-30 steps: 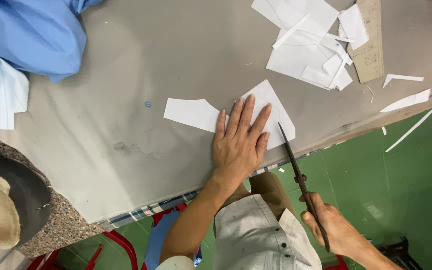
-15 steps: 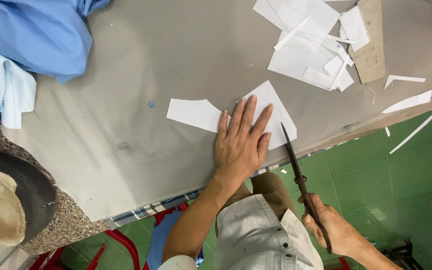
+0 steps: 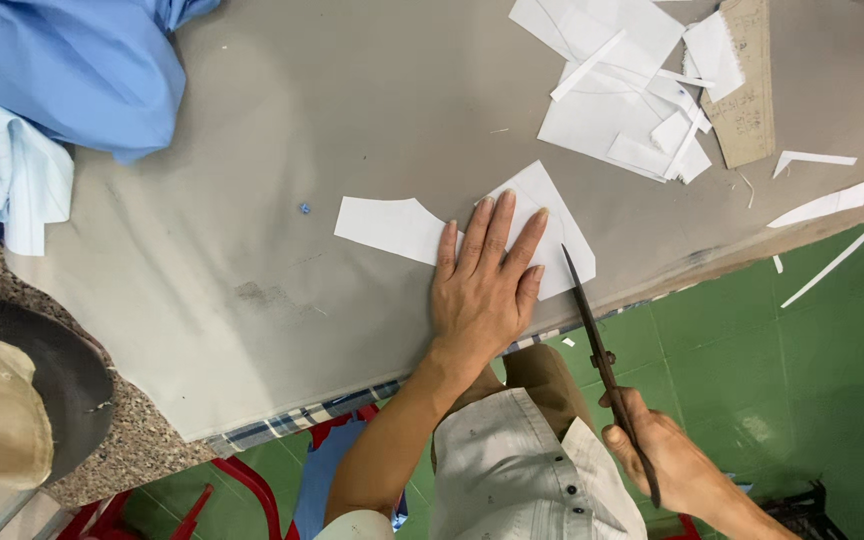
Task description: The person uses a pair of scissors to cut a piece of white paper on a table. They hold the paper with one hand and cut along a line with the other hand. The person then folds the paper and continues cutting.
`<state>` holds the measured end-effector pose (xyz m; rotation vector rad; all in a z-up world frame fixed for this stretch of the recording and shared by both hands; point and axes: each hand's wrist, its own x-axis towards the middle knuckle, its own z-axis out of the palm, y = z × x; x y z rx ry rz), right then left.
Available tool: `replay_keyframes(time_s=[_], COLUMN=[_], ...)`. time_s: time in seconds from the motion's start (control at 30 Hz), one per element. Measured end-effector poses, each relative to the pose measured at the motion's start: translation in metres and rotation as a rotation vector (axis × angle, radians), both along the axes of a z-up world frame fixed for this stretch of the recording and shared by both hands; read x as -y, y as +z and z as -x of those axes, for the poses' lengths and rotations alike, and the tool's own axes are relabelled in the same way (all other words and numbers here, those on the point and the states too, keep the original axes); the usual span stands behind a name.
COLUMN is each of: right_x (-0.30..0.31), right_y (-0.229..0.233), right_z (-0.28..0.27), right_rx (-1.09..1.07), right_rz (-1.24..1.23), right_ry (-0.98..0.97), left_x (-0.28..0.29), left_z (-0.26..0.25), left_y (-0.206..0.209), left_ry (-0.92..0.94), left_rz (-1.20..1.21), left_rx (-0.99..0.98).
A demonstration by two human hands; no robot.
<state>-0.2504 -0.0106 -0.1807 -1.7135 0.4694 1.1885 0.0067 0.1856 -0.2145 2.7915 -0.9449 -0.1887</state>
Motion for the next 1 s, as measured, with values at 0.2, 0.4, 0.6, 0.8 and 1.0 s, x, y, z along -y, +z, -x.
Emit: replay_keyframes(time_s=[0.2, 0.4, 0.6, 0.8, 1.0], right_x=[0.000, 0.000, 0.000, -0.010, -0.014], right_y=[-0.006, -0.008, -0.019, -0.007, -0.009], right_z=[0.005, 0.008, 0.020, 0.005, 0.008], right_rx=[0.043, -0.017, -0.062, 0.032, 0.046], right_rz=[0.046, 0.018, 0.026, 0.050, 0.086], right_ry=[0.041, -0.005, -0.029, -0.030, -0.001], left_x=[0.000, 0.000, 0.000, 0.000, 0.000], left_z=[0.001, 0.001, 0.000, 0.000, -0.003], left_y=[-0.001, -0.002, -0.001, -0.002, 0.002], left_ry=[0.017, 0.016, 0.010, 0.006, -0.010], left_rz=[0.030, 0.014, 0.006, 0.016, 0.015], left_rx=[0.002, 0.008, -0.008, 0.020, -0.003])
